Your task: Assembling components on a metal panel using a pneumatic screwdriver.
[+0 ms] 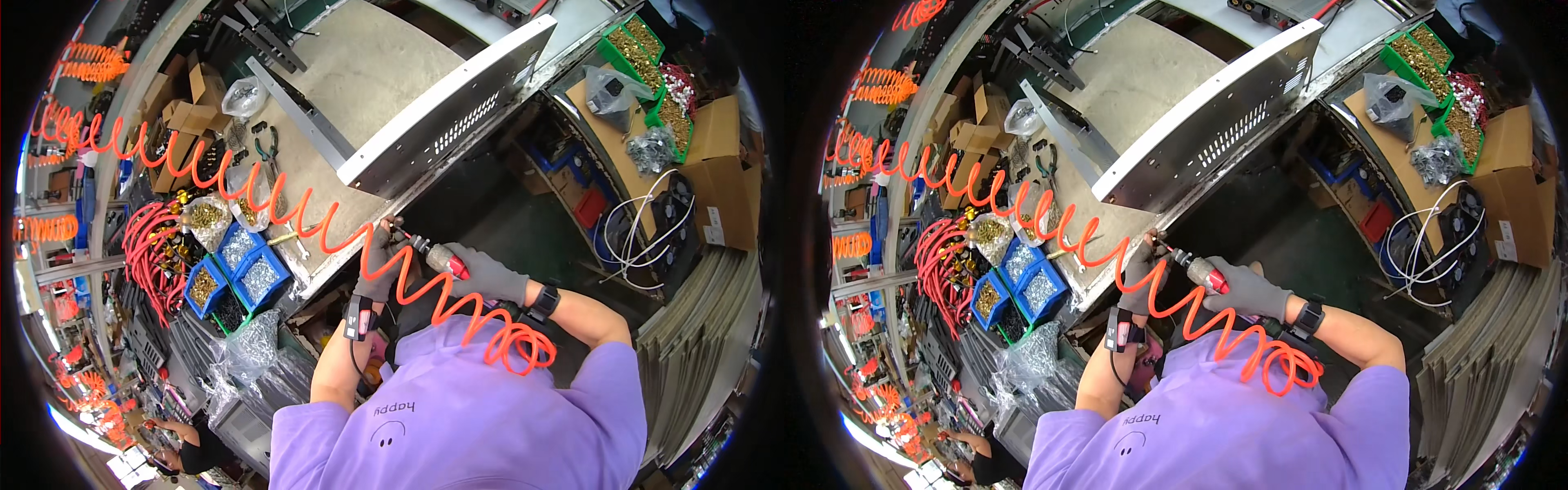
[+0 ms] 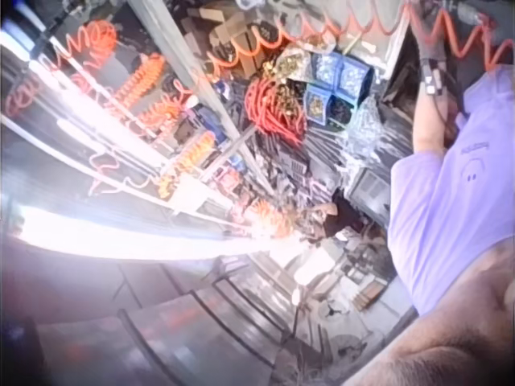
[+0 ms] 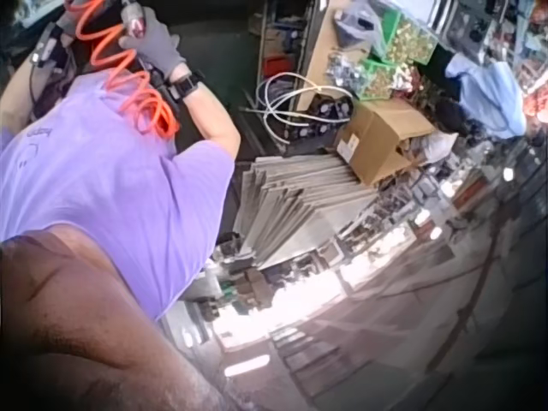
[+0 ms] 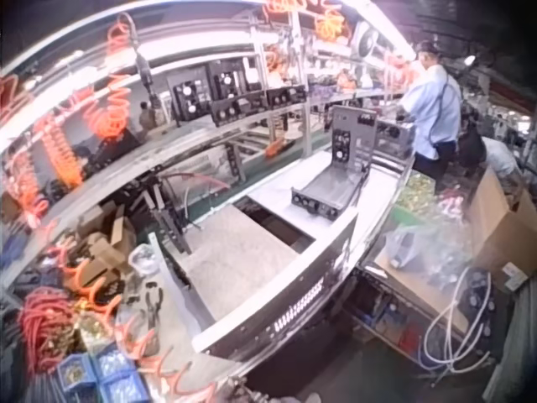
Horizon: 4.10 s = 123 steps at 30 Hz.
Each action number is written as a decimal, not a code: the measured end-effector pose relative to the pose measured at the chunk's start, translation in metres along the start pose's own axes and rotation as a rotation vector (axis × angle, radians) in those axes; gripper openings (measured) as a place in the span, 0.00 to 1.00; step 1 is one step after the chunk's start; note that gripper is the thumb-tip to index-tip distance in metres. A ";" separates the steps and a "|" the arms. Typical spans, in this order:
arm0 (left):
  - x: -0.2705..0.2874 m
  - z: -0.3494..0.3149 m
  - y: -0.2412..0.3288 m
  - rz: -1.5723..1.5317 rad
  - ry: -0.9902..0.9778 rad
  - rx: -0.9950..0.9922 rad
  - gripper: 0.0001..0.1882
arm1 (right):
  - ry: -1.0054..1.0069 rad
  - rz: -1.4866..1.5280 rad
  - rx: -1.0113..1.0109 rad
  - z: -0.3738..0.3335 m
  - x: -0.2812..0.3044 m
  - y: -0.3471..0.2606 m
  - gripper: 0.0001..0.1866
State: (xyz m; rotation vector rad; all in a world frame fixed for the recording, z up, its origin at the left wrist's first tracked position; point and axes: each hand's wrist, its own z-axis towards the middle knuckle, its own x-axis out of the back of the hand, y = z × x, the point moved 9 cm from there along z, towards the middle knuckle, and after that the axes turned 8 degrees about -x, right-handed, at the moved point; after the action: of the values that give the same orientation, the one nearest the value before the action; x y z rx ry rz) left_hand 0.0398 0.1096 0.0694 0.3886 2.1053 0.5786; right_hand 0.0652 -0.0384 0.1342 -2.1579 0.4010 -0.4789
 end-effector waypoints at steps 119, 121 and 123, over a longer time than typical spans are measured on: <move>0.008 0.054 -0.016 0.243 -0.148 0.058 0.14 | 0.118 -0.117 -0.178 0.037 0.022 0.056 0.35; 0.003 0.054 -0.019 0.205 -0.075 0.044 0.15 | 0.115 -0.111 -0.192 0.033 0.023 0.055 0.35; -0.006 0.058 -0.022 0.136 -0.211 0.027 0.15 | 0.109 -0.101 -0.195 0.031 0.025 0.055 0.35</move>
State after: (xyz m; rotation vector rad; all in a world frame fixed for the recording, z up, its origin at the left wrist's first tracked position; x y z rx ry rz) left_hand 0.0899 0.1029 0.0332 0.5865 1.8958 0.5620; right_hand 0.0954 -0.0597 0.0775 -2.3558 0.4150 -0.6394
